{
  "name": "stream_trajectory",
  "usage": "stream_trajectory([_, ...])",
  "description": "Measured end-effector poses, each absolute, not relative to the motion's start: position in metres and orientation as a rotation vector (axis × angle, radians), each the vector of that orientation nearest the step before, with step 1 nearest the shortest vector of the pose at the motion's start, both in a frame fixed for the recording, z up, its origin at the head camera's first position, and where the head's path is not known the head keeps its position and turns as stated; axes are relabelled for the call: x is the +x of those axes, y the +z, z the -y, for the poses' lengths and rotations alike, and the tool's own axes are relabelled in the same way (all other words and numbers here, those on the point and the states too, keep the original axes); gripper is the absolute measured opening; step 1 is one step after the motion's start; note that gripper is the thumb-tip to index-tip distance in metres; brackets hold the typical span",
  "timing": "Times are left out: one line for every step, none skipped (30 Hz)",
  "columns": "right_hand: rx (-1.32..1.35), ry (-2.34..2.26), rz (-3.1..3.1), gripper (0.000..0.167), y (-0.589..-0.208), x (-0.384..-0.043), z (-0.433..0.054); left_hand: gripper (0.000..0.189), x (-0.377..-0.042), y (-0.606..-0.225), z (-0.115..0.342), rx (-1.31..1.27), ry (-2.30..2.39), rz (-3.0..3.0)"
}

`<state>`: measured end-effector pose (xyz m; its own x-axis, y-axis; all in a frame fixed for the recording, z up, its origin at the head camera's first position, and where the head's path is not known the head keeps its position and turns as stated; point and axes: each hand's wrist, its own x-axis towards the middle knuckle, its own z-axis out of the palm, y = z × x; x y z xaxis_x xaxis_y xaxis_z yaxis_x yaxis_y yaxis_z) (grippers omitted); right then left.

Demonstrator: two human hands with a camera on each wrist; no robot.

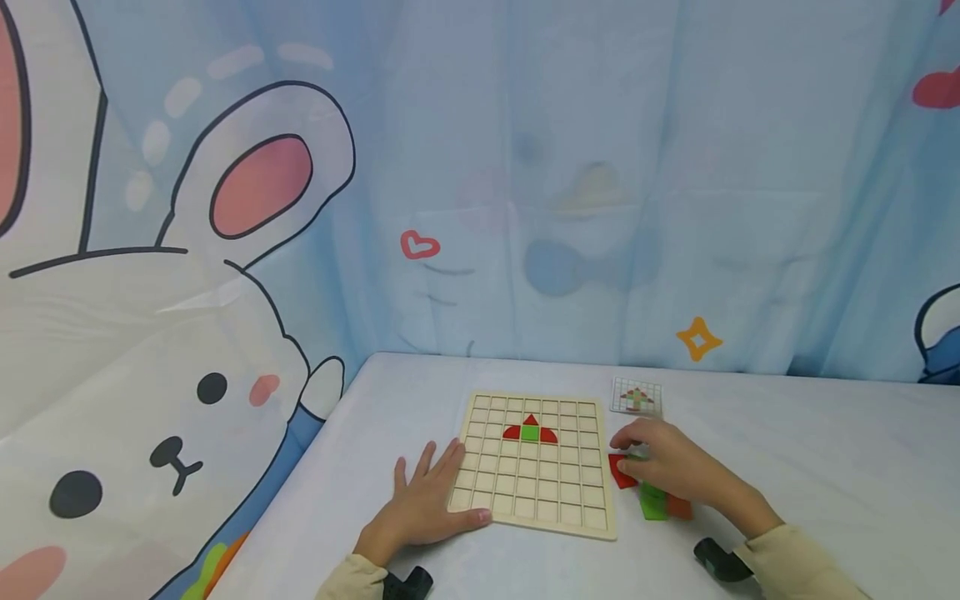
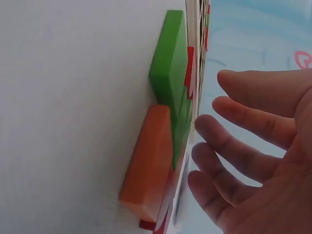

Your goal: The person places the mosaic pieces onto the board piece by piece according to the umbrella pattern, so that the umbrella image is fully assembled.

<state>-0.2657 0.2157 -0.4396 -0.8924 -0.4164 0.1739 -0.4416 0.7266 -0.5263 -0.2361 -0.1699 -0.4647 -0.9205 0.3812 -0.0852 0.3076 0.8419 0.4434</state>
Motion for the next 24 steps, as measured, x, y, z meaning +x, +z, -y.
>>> stream_trajectory([0.709, 0.878, 2.888, 0.018, -0.4391, -0.2655, -0.2147, 0.111, -0.2364, -0.4648, 0.1701, 0.536, 0.649, -2.849])
stream_trajectory([0.706, 0.866, 2.898, 0.016, -0.4383, -0.2652, -0.2145, 0.111, -0.2367, -0.4650, 0.1703, 0.535, 0.654, -2.848])
stream_trajectory([0.701, 0.856, 2.907, 0.014, -0.4377, -0.2647, -0.2147, 0.111, -0.2372, -0.4654, 0.1705, 0.534, 0.659, -2.847])
stream_trajectory([0.701, 0.848, 2.914, 0.013, -0.4369, -0.2641, -0.2154, 0.112, -0.2378, -0.4658, 0.1707, 0.534, 0.665, -2.844])
stream_trajectory([0.693, 0.850, 2.925, 0.013, -0.4363, -0.2634, -0.2162, 0.112, -0.2382, -0.4660, 0.1711, 0.535, 0.664, -2.840])
stream_trajectory([0.685, 0.851, 2.939, 0.014, -0.4359, -0.2631, -0.2171, 0.112, -0.2386, -0.4663, 0.1714, 0.535, 0.667, -2.839])
stream_trajectory([0.677, 0.854, 2.952, 0.015, -0.4356, -0.2627, -0.2181, 0.113, -0.2388, -0.4666, 0.1717, 0.536, 0.670, -2.837])
stream_trajectory([0.677, 0.852, 2.964, 0.016, -0.4358, -0.2626, -0.2190, 0.113, -0.2387, -0.4667, 0.1719, 0.538, 0.671, -2.837])
stream_trajectory([0.679, 0.855, 2.977, 0.017, -0.4360, -0.2623, -0.2195, 0.113, -0.2386, -0.4666, 0.1721, 0.535, 0.669, -2.835])
stream_trajectory([0.683, 0.849, 2.988, 0.019, -0.4363, -0.2622, -0.2200, 0.113, -0.2386, -0.4665, 0.1720, 0.534, 0.668, -2.835])
stream_trajectory([0.683, 0.835, 3.000, 0.021, -0.4370, -0.2624, -0.2201, 0.112, -0.2383, -0.4662, 0.1718, 0.533, 0.665, -2.836])
stream_trajectory([0.696, 0.817, 3.003, 0.024, -0.4376, -0.2626, -0.2201, 0.112, -0.2380, -0.4659, 0.1717, 0.532, 0.666, -2.840])
stream_trajectory([0.711, 0.794, 3.004, 0.026, -0.4383, -0.2627, -0.2196, 0.112, -0.2378, -0.4660, 0.1714, 0.531, 0.663, -2.842])
stream_trajectory([0.718, 0.767, 3.006, 0.028, -0.4391, -0.2630, -0.2189, 0.112, -0.2375, -0.4659, 0.1711, 0.529, 0.661, -2.844])
stream_trajectory([0.720, 0.740, 3.008, 0.030, -0.4396, -0.2632, -0.2181, 0.112, -0.2373, -0.4659, 0.1708, 0.526, 0.658, -2.845])
stream_trajectory([0.725, 0.706, 3.007, 0.031, -0.4401, -0.2634, -0.2173, 0.112, -0.2371, -0.4660, 0.1705, 0.527, 0.656, -2.849])
stream_trajectory([0.733, 0.675, 3.003, 0.032, -0.4405, -0.2634, -0.2166, 0.112, -0.2370, -0.4661, 0.1703, 0.527, 0.655, -2.852])
stream_trajectory([0.739, 0.651, 3.001, 0.032, -0.4407, -0.2631, -0.2158, 0.112, -0.2369, -0.4662, 0.1701, 0.526, 0.654, -2.854])
stream_trajectory([0.741, 0.627, 3.002, 0.032, -0.4410, -0.2629, -0.2152, 0.112, -0.2368, -0.4664, 0.1699, 0.526, 0.653, -2.856])
stream_trajectory([0.743, 0.612, 3.002, 0.032, -0.4410, -0.2625, -0.2146, 0.112, -0.2367, -0.4664, 0.1697, 0.526, 0.650, -2.858])
stream_trajectory([0.754, 0.601, 2.998, 0.031, -0.4409, -0.2618, -0.2142, 0.112, -0.2366, -0.4664, 0.1696, 0.527, 0.647, -2.861])
stream_trajectory([0.768, 0.596, 2.989, 0.031, -0.4409, -0.2613, -0.2141, 0.112, -0.2365, -0.4664, 0.1696, 0.529, 0.649, -2.862])
stream_trajectory([0.780, 0.593, 2.982, 0.030, -0.4411, -0.2609, -0.2141, 0.112, -0.2366, -0.4665, 0.1694, 0.529, 0.651, -2.861])
stream_trajectory([0.785, 0.596, 2.978, 0.030, -0.4411, -0.2604, -0.2141, 0.112, -0.2365, -0.4664, 0.1693, 0.531, 0.653, -2.861])
